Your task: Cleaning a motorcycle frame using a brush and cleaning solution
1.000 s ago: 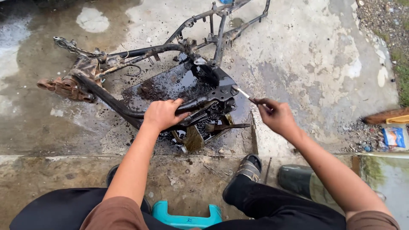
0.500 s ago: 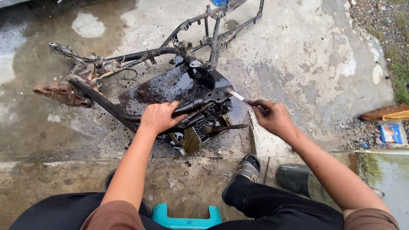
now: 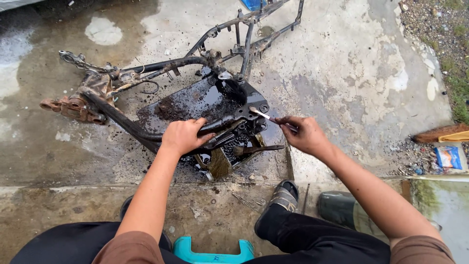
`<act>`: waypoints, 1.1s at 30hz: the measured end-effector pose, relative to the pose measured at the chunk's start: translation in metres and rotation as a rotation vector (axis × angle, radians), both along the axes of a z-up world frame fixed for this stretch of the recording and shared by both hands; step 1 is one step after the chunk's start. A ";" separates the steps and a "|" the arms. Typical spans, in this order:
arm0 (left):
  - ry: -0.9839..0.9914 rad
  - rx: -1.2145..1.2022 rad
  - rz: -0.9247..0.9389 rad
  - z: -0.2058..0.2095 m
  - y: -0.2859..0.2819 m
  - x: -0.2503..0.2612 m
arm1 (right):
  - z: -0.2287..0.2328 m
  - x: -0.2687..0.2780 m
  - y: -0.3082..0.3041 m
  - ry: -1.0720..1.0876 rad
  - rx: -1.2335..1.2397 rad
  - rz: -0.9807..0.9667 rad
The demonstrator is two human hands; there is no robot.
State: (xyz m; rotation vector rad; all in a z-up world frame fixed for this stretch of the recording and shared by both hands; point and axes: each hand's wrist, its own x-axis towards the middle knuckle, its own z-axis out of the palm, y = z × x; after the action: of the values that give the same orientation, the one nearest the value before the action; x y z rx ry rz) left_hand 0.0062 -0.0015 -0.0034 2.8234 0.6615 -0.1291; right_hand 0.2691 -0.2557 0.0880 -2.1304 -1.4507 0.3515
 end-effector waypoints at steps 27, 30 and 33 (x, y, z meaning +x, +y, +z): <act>-0.002 -0.032 0.011 0.003 -0.001 0.001 | -0.011 0.068 0.039 -0.035 -0.189 0.102; 0.009 -0.049 0.010 0.012 -0.001 0.002 | 0.012 0.094 0.066 -0.112 -0.333 0.052; 0.007 -0.034 0.002 0.001 0.000 0.001 | 0.013 0.079 0.079 -0.049 -0.359 0.153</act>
State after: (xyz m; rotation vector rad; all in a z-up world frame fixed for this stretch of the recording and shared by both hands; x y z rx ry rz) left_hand 0.0074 -0.0020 -0.0027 2.7907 0.6568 -0.1487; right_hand 0.3484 -0.1771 0.1006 -2.3202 -1.6876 0.6650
